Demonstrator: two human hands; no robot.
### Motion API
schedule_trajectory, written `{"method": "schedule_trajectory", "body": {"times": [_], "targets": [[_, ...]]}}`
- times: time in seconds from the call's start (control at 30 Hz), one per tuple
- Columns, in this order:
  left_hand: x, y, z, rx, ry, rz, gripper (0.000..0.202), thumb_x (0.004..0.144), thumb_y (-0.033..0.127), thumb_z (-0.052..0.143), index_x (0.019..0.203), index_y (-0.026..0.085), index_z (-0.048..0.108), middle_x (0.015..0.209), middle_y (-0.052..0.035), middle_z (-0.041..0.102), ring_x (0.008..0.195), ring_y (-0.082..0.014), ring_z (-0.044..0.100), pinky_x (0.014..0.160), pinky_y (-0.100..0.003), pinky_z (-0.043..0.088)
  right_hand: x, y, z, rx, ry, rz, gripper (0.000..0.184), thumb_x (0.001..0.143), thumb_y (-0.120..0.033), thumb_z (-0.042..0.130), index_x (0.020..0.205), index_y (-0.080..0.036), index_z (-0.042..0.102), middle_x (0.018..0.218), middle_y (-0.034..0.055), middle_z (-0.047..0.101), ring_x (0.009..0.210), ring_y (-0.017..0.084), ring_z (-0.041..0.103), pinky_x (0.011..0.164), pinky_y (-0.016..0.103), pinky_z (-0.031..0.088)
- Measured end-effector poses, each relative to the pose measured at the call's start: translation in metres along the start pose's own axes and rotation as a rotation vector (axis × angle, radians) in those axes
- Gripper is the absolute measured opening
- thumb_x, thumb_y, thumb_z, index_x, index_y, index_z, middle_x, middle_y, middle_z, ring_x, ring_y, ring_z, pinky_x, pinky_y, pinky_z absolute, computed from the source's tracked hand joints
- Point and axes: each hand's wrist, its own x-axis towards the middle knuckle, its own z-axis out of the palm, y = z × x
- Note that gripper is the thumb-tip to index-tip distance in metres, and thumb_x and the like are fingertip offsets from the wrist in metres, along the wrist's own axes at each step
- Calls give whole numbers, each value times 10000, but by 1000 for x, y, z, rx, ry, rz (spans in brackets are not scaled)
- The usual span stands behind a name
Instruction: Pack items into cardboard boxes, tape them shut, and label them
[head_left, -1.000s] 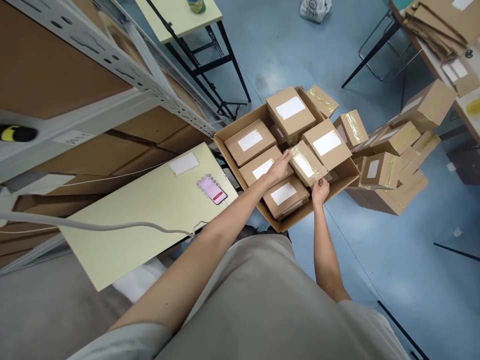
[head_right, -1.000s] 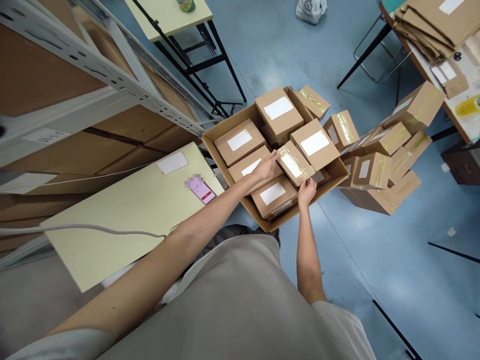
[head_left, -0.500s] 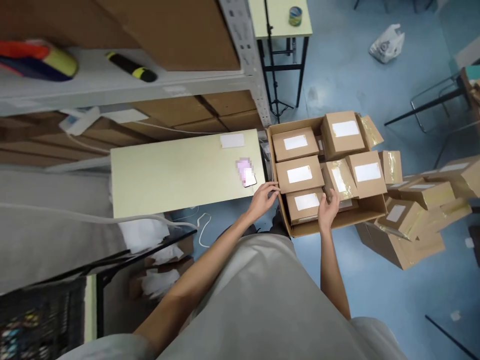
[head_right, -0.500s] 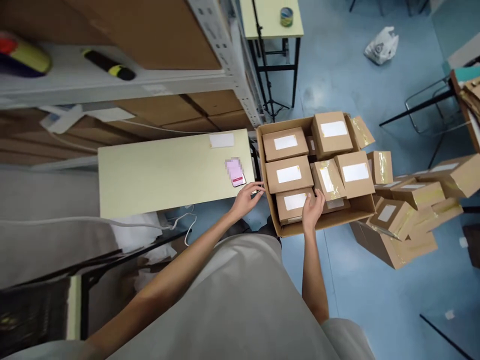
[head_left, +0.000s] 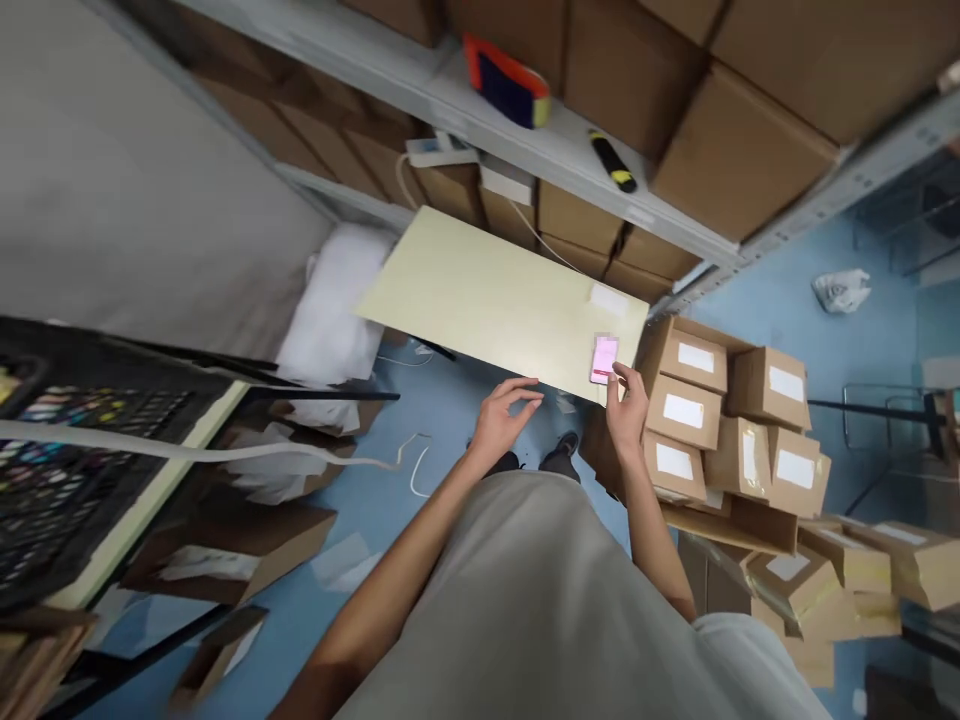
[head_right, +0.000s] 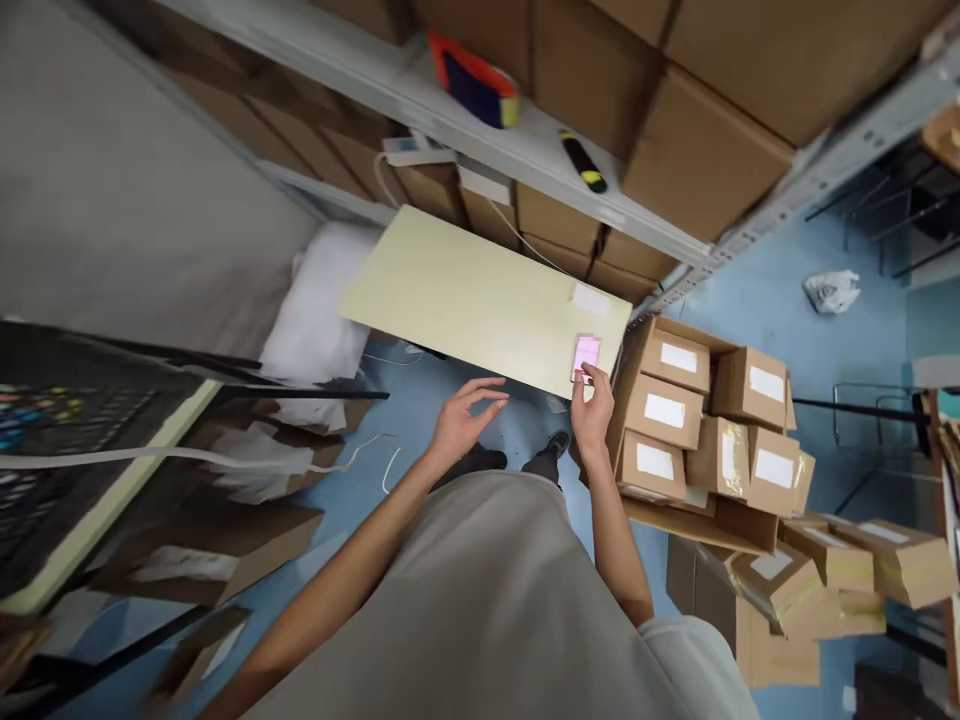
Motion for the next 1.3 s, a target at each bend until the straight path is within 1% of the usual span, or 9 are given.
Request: {"method": "schedule_trajectory", "body": {"times": [0.17, 0.27, 0.33, 0.43, 0.53, 0.7, 0.97, 1.17, 1.3], "targets": [[-25, -31, -115, -39, 307, -23, 206, 1007, 368, 763, 838, 256, 802, 1288, -94, 842, 1179, -285, 811, 1097, -496, 651, -19, -98, 106, 107, -168, -122, 386, 1119, -527, 580, 1207, -213, 787, 1241, 137, 837, 1182, 268, 782, 1058, 442, 624], [-43, -44, -181, -68, 496, -33, 167, 1030, 377, 738, 984, 261, 848, 1285, -97, 848, 1189, -273, 809, 1084, -469, 659, -34, -152, 167, 168, -289, -210, 385, 1106, -533, 603, 1184, -213, 801, 1222, 133, 845, 1168, 264, 789, 1041, 427, 629], [-56, -51, -221, -77, 602, -36, 181, 1039, 390, 737, 1064, 271, 872, 1292, -95, 849, 1203, -271, 807, 1122, -478, 645, -45, -185, 205, 201, -366, -259, 386, 1098, -534, 612, 1175, -211, 808, 1206, 133, 848, 1150, 265, 794, 1022, 422, 635], [-74, -63, -267, -90, 762, -64, 172, 1015, 410, 780, 967, 270, 868, 1267, -92, 852, 1187, -273, 810, 1138, -494, 634, -58, -227, 252, 236, -477, -310, 395, 1098, -532, 617, 1181, -201, 815, 1208, 142, 849, 1141, 267, 800, 1005, 416, 639], [-84, -76, -300, -136, 917, -121, 246, 991, 451, 809, 850, 249, 817, 1231, -97, 855, 1162, -271, 812, 1091, -482, 655, -66, -257, 293, 251, -592, -346, 408, 1102, -538, 616, 1188, -192, 816, 1225, 151, 848, 1161, 271, 801, 1043, 427, 634], [-91, -97, -346, -176, 1105, -190, 291, 1029, 522, 768, 1054, 247, 860, 1236, -112, 853, 1196, -266, 809, 1022, -438, 680, -63, -288, 366, 255, -779, -378, 427, 1081, -556, 633, 1174, -184, 819, 1207, 156, 856, 1142, 276, 809, 1067, 443, 635], [-113, -122, -429, -19, 1376, -358, 280, 989, 540, 814, 972, 267, 875, 1185, -93, 848, 1147, -265, 815, 1087, -472, 675, -74, -350, 493, 283, -1191, -463, 409, 1088, -547, 620, 1197, -207, 819, 1213, 144, 867, 1119, 272, 819, 1034, 441, 662], [-122, -138, -467, -13, 1543, -488, 269, 962, 519, 813, 952, 250, 833, 1225, -99, 828, 1168, -265, 807, 1054, -456, 689, -101, -399, 559, 294, -1488, -601, 330, 1102, -487, 616, 1166, -240, 825, 1189, 117, 871, 1087, 269, 825, 1021, 421, 671], [-129, -155, -490, -52, 1619, -527, 261, 958, 491, 782, 881, 242, 782, 1211, -100, 833, 1199, -273, 801, 1059, -454, 680, -133, -422, 594, 280, -1630, -652, 284, 1113, -436, 617, 1219, -252, 806, 1230, 102, 868, 1094, 250, 835, 1015, 387, 677]]}}
